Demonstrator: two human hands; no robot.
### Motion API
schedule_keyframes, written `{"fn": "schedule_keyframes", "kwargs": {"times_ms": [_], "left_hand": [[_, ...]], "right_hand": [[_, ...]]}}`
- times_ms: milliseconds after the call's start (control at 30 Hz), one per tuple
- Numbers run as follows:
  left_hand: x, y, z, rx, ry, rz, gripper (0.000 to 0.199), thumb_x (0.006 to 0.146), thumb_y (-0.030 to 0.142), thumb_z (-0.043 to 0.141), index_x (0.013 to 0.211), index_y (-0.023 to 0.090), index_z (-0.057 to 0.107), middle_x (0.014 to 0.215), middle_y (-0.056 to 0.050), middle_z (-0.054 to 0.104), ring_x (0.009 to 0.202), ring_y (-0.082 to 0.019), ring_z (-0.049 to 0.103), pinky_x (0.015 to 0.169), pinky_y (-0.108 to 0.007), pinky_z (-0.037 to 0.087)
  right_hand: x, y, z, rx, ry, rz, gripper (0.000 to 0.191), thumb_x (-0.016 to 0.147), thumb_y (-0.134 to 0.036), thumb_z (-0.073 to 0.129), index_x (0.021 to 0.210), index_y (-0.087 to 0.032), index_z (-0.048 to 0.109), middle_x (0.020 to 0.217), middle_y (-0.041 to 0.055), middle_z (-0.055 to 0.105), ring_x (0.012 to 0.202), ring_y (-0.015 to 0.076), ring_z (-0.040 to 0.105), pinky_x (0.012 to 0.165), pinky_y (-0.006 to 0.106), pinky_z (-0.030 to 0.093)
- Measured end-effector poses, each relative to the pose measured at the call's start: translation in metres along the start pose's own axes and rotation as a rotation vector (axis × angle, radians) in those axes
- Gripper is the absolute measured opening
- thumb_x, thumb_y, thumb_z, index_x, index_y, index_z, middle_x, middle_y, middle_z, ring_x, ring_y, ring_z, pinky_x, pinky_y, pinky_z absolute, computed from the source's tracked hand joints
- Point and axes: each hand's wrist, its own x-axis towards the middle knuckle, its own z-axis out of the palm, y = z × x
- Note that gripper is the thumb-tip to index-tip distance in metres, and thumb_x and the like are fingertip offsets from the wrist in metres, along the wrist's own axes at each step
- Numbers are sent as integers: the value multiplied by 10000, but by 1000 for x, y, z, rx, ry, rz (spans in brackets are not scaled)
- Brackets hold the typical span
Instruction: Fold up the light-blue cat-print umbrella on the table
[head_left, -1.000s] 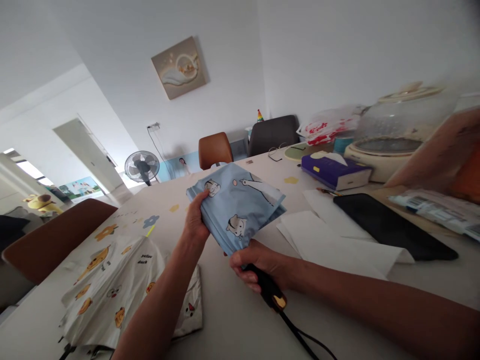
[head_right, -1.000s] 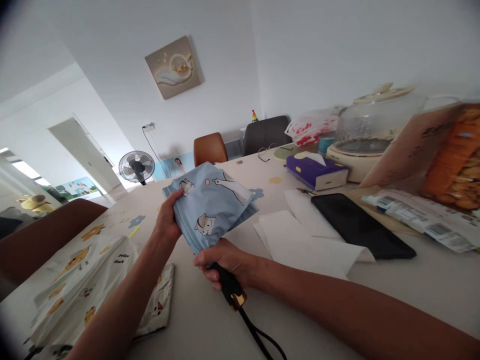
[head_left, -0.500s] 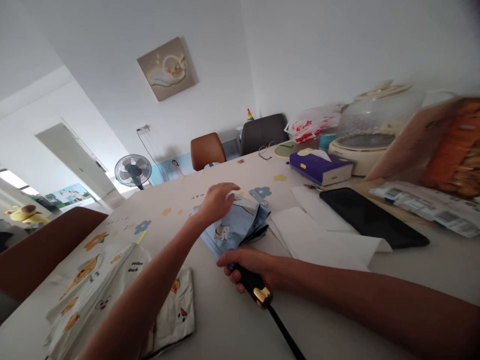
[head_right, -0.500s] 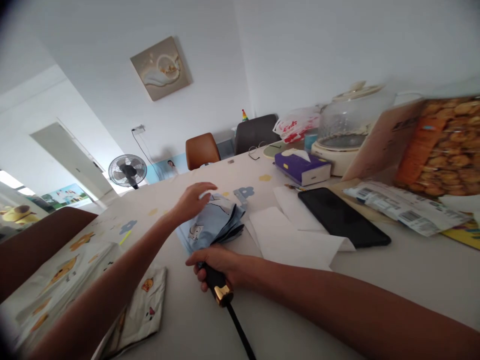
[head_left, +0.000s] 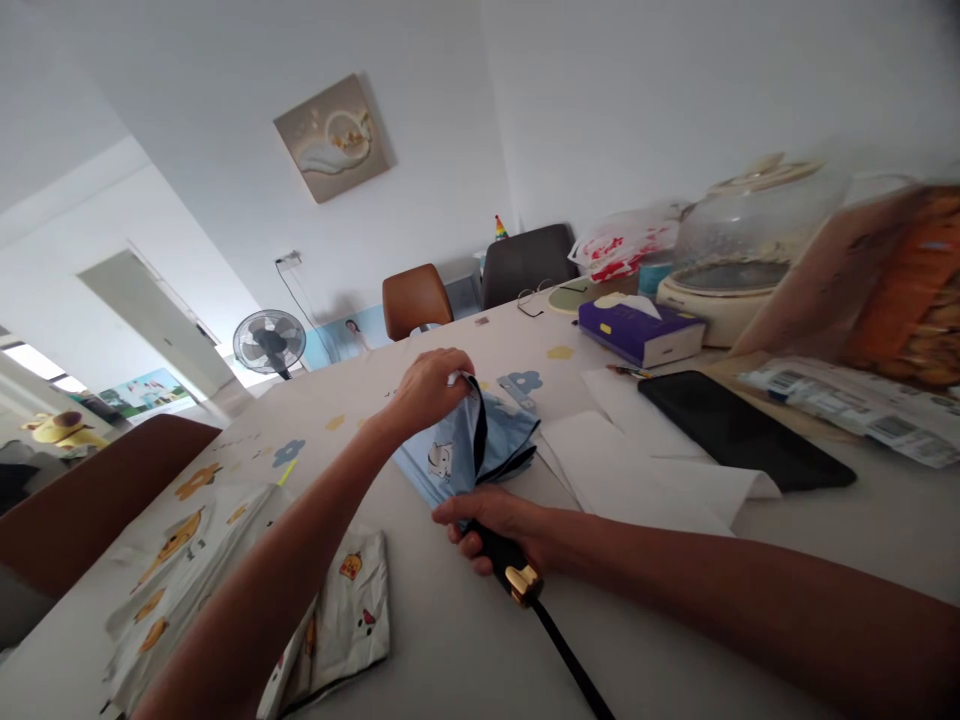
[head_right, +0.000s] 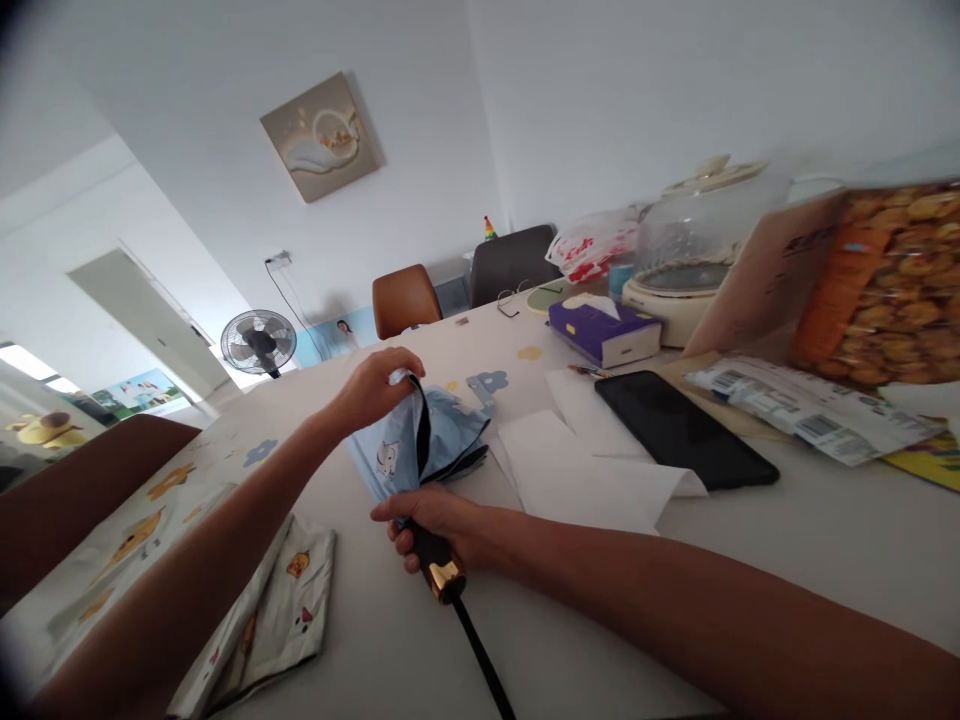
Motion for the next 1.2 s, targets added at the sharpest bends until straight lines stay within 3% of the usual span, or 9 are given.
{"fn": "schedule_keyframes", "kwargs": {"times_ms": [133, 267, 400, 567, 800, 1000, 1100, 1200], "left_hand": [[-34, 6, -35, 60, 152, -80, 156, 709, 121, 468, 724, 204, 599, 756, -7, 622, 790, -180, 541, 847, -327, 358], [-91, 4, -58, 66, 299, -242, 117, 714, 150, 471, 707, 206, 573, 770, 2, 619, 799, -174, 545, 775, -288, 395], [-153, -8, -59, -22, 307, -422, 69, 712, 168, 459, 691, 201, 516, 785, 9, 623, 798, -156, 567, 761, -270, 421], [-201, -27, -46, -140, 256, -448, 80, 677, 120, 461, 672, 193, 494, 856, -10, 629, 871, -161, 575, 819, -297, 423], [-217, -32, -29, -166, 200, -332, 142, 687, 62, 450, 683, 190, 511, 892, -36, 613, 916, -167, 554, 823, -315, 424], [-221, -32, -24, -130, 182, -243, 206, 754, 56, 406, 722, 191, 558, 929, -52, 628, 989, -178, 540, 876, -348, 410], [-212, -21, -22, -93, 322, -256, 242, 778, 58, 379, 734, 197, 572, 947, -38, 632, 990, -169, 545, 902, -359, 397], [-192, 3, -15, -128, 502, -344, 206, 799, 83, 398, 810, 204, 565, 977, -29, 622, 969, -152, 559, 867, -324, 429]], "right_hand": [[1, 0, -3, 14, -30, -15, 149, 759, -163, 573, 698, -145, 439, 567, -57, 455, 363, 19, 381, 322, 139, 326], [2, -1, -6, 59, -47, -32, 179, 773, -223, 586, 722, -154, 428, 566, -64, 453, 353, 15, 365, 308, 133, 317], [4, -2, -10, 108, -96, -35, 260, 799, -357, 564, 724, -158, 414, 566, -61, 454, 344, 9, 348, 299, 127, 320], [7, -1, -13, 74, -113, -72, 401, 751, -555, 531, 706, -186, 378, 523, -64, 433, 334, 26, 337, 276, 139, 309], [-1, 3, -8, -95, -55, -152, 246, 740, -282, 582, 679, -201, 357, 419, -102, 335, 316, 38, 310, 296, 140, 318], [-4, 7, -3, -279, 43, -259, 175, 684, -270, 517, 653, -210, 356, 331, -104, 329, 280, 61, 288, 269, 173, 325], [-8, 5, 4, -371, 101, -327, 156, 664, -283, 511, 637, -204, 379, 295, -95, 356, 254, 70, 307, 261, 187, 331], [-12, 2, 11, -455, 194, -409, 130, 657, -274, 502, 615, -193, 410, 293, -61, 421, 254, 100, 392, 260, 194, 337]]}}
